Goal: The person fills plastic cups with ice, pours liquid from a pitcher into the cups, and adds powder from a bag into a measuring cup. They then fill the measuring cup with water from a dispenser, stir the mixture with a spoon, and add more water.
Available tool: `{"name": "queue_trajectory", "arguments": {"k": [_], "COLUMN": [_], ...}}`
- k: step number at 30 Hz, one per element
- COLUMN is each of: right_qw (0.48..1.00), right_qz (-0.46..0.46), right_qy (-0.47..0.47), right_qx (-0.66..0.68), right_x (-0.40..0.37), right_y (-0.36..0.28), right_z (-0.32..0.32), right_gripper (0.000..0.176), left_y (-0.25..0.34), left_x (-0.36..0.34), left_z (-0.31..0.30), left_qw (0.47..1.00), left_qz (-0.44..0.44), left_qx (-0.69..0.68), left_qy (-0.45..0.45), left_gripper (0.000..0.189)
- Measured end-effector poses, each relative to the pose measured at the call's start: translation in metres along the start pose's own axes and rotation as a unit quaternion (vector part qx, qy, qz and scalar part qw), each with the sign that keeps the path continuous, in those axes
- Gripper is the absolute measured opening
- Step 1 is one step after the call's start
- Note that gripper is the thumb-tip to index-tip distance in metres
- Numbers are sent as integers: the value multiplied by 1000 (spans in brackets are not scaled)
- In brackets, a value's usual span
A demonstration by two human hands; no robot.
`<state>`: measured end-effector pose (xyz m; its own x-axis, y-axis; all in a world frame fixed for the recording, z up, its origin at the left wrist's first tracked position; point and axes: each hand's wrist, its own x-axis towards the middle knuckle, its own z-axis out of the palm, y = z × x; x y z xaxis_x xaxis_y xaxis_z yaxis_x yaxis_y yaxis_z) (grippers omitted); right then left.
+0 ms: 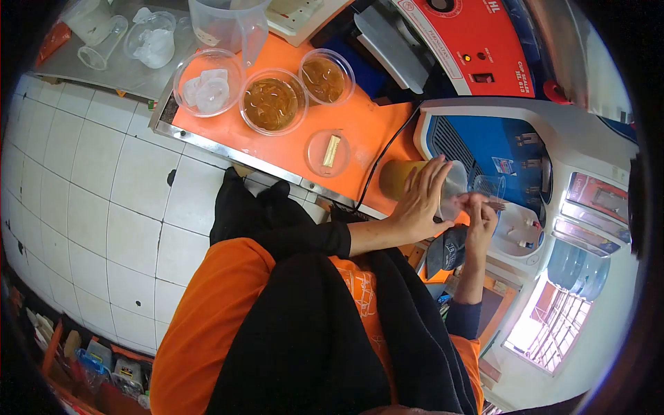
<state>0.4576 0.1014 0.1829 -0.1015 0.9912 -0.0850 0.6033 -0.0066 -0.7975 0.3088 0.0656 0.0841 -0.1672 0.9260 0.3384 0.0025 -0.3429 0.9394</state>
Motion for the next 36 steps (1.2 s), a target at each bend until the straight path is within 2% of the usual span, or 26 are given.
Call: {"name": "queue_trajectory", "arguments": {"k": [3, 4, 5, 7, 8, 12, 15, 19, 20, 23, 24, 27, 28, 31, 32, 35, 36], "right_qw": [978, 981, 990, 999, 997, 993, 995, 993, 995, 950, 952, 992, 977, 950, 987, 963, 948], "right_qz": [-86, -60, -50, -23, -49, -9, -88, -47, -65, -125, -87, -71, -115, -99, -78, -95, -135], "right_qy": [18, -16, -9, 11, 58, -92, 38, -76, -13, -37, -62, 52, 59, -80, -38, 41, 1], "right_qx": [-188, -185, -134, -30, -17, -68, -39, -79, -79, -283, -286, -91, -167, -287, -135, -248, -288], "right_x": [7, 4, 3, -4, 0, -2, 4, -2, -1, 8, 3, 2, 5, 0, -6, 1, 3], "right_y": [13, 12, 6, -6, -1, -4, -2, -7, -9, 1, -6, -8, -8, -4, 1, -12, -3], "right_z": [-5, -5, -4, -1, -1, -5, -1, -2, -1, -7, -6, -2, 0, -9, -8, 0, 0], "right_gripper": [28, 29, 28, 28, 27, 26, 25, 27, 28, 27, 25, 21, 22, 26, 24, 25, 29], "left_y": [1, 1, 1, 0, -1, -2, -2, -3, -2, 0, -1, -3, -3, -14, -20, -31, -35], "left_x": [-2, -3, -2, -3, -2, -2, -3, -1, -2, -5, -4, -6, -9, -20, -28, -43, -43], "left_z": [2, 3, 3, 3, 4, 4, 5, 3, 3, 4, 3, 6, 6, 1, 1, 5, 7], "left_qw": [1000, 1000, 1000, 1000, 1000, 1000, 1000, 1000, 1000, 1000, 1000, 997, 997, 996, 996, 990, 989], "left_qz": [-5, -4, -2, -1, -1, 4, -1, 7, 2, 4, 8, -14, -30, -70, -83, -129, -135], "left_qx": [-4, -5, -5, -9, -13, -21, -20, -18, -13, -6, -3, -44, -48, -24, 7, 53, 62], "left_qy": [8, 9, 13, 8, 2, 5, -5, 6, 3, 8, 17, 55, 53, 51, 43, 0, -5], "left_gripper": [111, 111, 110, 110, 110, 110, 110, 111, 111, 113, 114, 120, 123, 129, 130, 126, 124]}}
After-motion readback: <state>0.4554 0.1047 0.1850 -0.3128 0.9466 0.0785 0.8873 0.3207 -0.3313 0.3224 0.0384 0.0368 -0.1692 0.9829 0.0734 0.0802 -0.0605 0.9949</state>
